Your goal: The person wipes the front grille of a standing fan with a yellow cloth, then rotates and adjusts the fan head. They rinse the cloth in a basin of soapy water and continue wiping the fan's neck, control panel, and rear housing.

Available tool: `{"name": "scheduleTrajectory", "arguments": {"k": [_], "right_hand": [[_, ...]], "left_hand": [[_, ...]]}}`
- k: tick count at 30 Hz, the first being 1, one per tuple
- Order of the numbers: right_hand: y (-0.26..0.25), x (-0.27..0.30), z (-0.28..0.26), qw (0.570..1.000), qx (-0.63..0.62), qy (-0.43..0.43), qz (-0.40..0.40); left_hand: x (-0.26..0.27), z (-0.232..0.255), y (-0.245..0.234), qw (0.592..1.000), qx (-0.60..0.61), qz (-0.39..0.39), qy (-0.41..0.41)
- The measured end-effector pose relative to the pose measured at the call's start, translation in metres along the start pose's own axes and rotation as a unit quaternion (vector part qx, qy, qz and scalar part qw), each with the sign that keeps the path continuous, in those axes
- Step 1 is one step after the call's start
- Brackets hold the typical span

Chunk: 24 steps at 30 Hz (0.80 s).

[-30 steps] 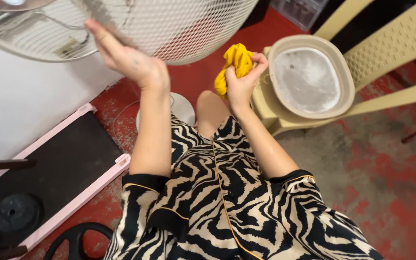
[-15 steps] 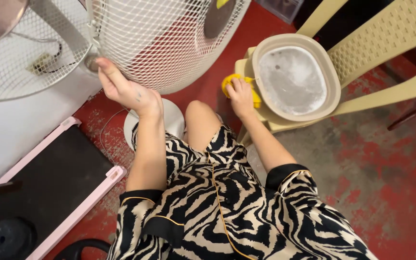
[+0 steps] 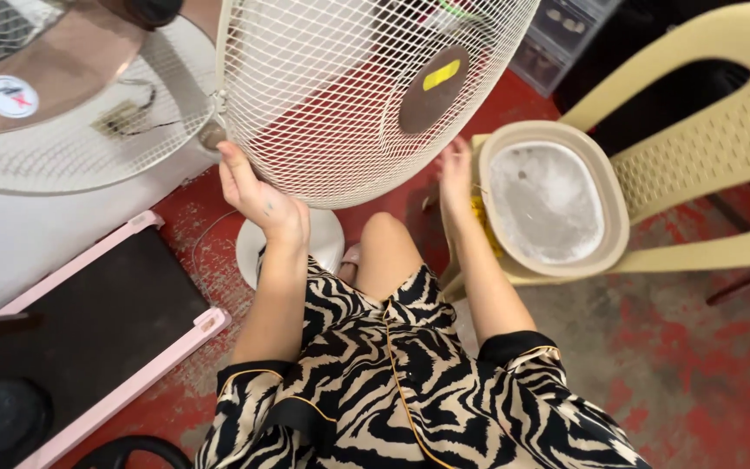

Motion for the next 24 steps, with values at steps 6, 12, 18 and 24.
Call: {"name": "scheduleTrajectory", "arguments": {"k": [6, 12, 18, 24], "right_hand": [[0.018, -0.018, -0.044, 0.862, -0.410, 0.282, -0.096], [0.021, -0.029, -0.076, 0.866, -0.433, 0.230, -0.098], [0.039, -0.043, -0.115, 0.833, -0.505, 0.126, -0.188], [0.073, -0.044, -0.151, 0.812, -0.520, 0.074, -0.255]], "left_hand": [[-0.018, 0.011, -0.006, 0.999, 0.030, 0.012, 0.023], [-0.018, 0.035, -0.026, 0.999, 0.022, 0.040, 0.013], [-0.014, 0.082, -0.017, 0.999, 0.028, -0.010, 0.043], [-0.022, 0.105, -0.017, 0.993, 0.021, -0.019, 0.112]]}}
Point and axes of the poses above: each hand's wrist, its own x-axis away from the middle knuckle, its own y-axis out of the palm, z = x × y, the point moved 4 cm from there along -x, towards the middle knuckle, and after that the axes turned 5 degrees about y, right-handed, at the moved point
